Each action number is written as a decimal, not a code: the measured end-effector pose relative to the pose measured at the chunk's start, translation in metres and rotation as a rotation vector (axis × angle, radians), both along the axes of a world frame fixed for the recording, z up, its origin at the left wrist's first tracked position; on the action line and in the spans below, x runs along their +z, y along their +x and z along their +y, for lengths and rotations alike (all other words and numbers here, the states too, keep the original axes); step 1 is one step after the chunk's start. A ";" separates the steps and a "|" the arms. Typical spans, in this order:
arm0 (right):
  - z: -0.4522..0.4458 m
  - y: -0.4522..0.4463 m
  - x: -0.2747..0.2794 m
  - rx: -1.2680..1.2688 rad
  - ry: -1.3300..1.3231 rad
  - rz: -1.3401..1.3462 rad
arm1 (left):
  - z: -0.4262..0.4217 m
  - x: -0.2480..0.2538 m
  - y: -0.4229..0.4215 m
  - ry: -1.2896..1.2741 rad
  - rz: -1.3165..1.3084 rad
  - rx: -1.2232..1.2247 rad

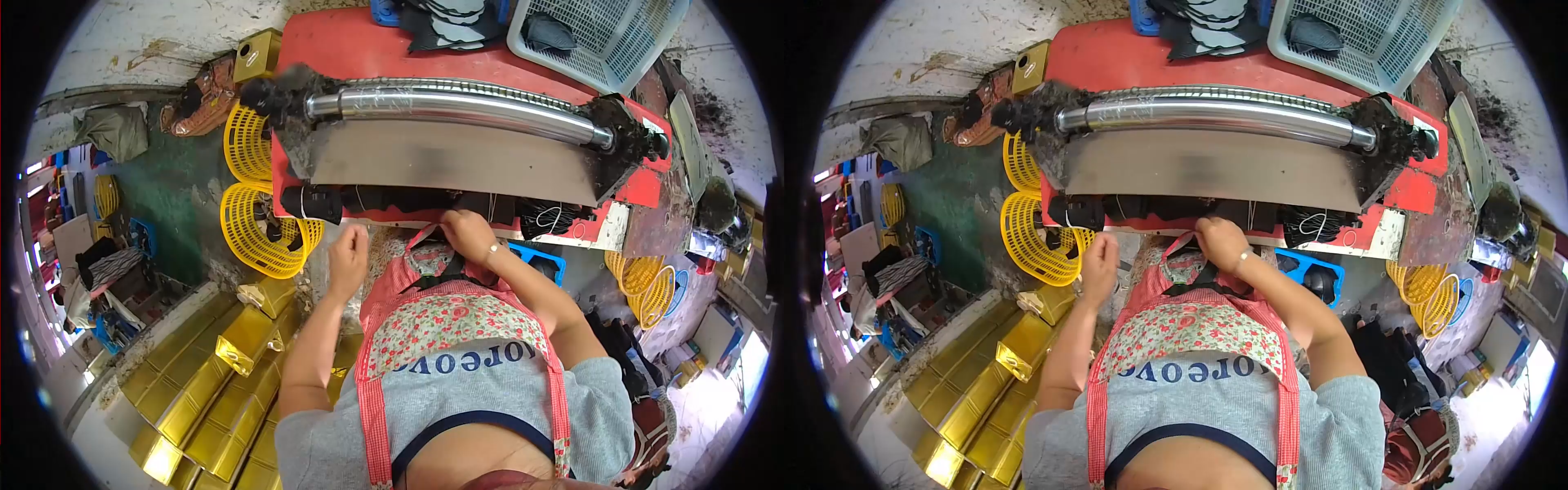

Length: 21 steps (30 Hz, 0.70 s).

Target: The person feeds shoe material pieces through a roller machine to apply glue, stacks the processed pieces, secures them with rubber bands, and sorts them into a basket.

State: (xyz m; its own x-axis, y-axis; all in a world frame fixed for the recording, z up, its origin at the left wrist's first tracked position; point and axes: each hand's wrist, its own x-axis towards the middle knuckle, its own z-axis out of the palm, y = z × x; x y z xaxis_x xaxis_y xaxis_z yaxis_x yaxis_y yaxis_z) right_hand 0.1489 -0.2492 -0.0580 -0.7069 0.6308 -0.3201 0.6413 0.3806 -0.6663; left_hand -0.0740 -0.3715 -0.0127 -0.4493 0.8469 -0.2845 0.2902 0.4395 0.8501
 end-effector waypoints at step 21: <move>0.000 -0.053 -0.095 0.156 0.350 -0.347 | -0.045 -0.111 -0.028 -0.109 0.093 0.048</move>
